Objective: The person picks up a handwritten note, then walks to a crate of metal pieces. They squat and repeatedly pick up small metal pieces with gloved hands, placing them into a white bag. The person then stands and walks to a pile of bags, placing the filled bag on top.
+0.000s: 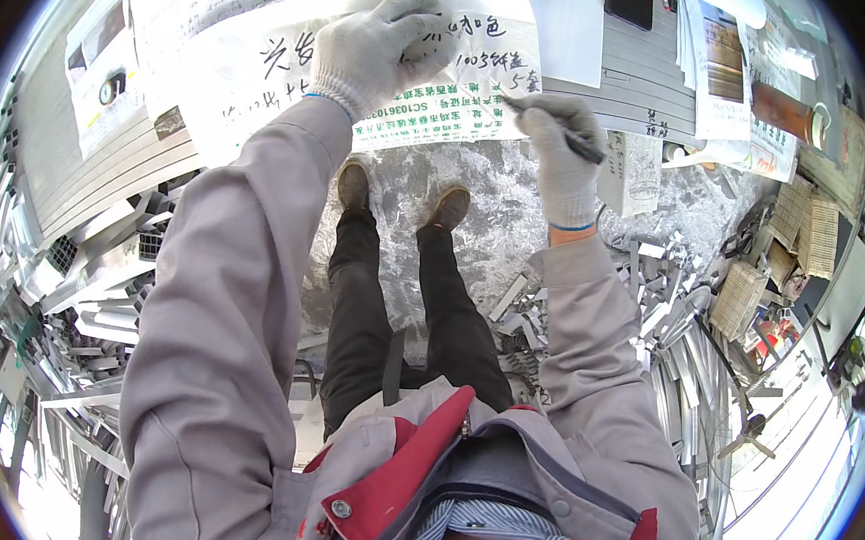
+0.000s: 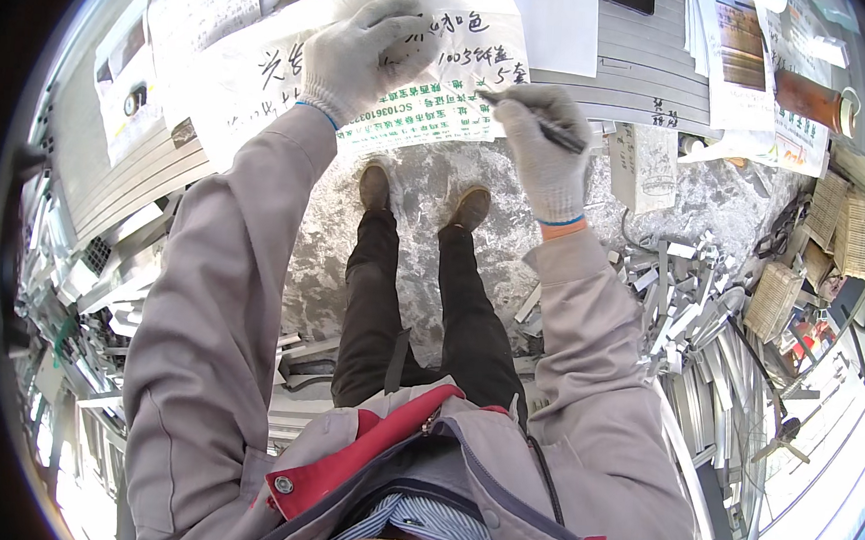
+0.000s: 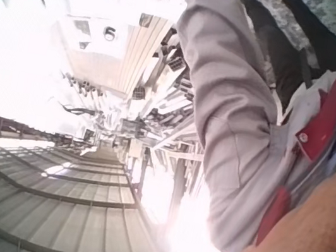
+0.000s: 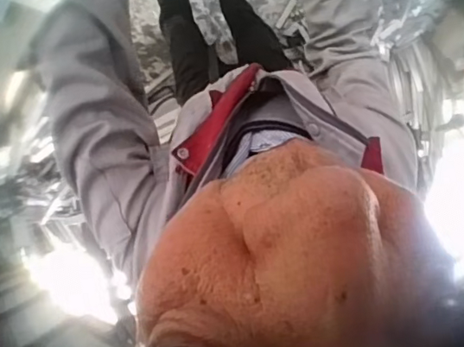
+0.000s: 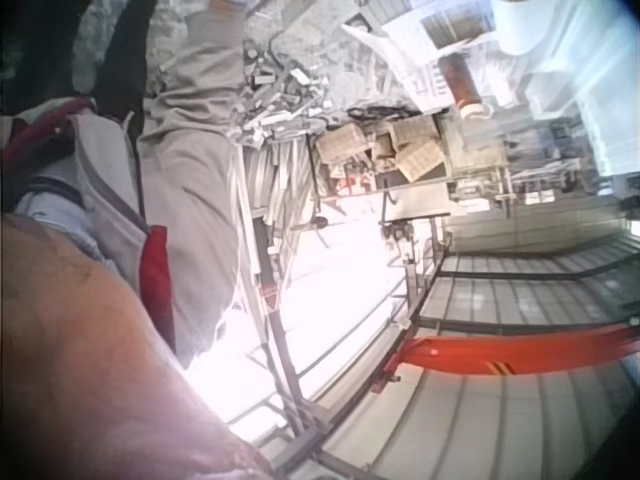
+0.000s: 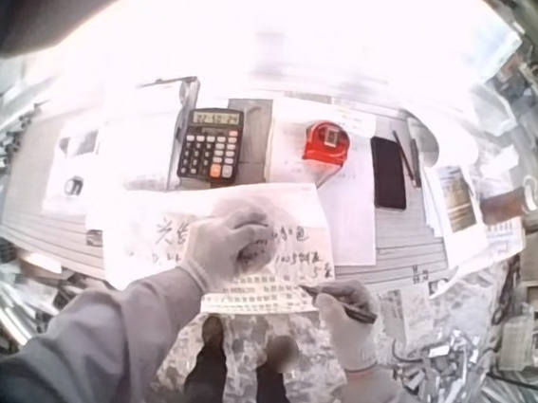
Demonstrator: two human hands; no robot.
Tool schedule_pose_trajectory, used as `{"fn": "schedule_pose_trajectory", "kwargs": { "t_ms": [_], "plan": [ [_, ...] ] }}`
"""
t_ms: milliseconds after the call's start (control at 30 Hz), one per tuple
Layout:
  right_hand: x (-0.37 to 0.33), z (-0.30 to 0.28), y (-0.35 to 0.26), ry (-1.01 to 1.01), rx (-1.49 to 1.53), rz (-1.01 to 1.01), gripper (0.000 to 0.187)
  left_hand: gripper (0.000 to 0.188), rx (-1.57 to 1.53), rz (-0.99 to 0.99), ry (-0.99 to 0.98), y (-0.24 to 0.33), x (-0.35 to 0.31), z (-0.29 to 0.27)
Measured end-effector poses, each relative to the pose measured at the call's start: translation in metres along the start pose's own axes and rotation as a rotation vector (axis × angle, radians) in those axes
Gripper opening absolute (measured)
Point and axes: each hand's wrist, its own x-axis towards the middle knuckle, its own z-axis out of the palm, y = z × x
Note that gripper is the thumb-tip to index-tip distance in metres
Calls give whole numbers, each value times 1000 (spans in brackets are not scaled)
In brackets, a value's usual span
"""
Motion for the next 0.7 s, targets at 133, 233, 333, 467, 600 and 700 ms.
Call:
{"fn": "schedule_pose_trajectory", "kwargs": {
  "t_ms": [133, 233, 333, 467, 600, 700],
  "plan": [
    [-2, 21, 10, 7, -69, -4, 11, 34, -21, -2, 23, 0, 3, 0],
    [-4, 25, 8, 62, -46, 59, 12, 32, -45, 19, 39, 2, 2, -2],
    [-2, 28, 5, 60, 0, 80, 13, 29, -52, 41, 66, 3, 3, -10],
    [-3, 30, 10, 44, 42, 61, 16, 23, -41, 53, 93, 22, -32, -24],
    [-2, 30, 13, 38, 6, 39, 17, 36, -133, -106, 75, 39, -81, -38],
    [-3, 38, 10, 34, -4, 15, 17, 44, -211, -227, 105, 29, -88, -36]
  ]
}}
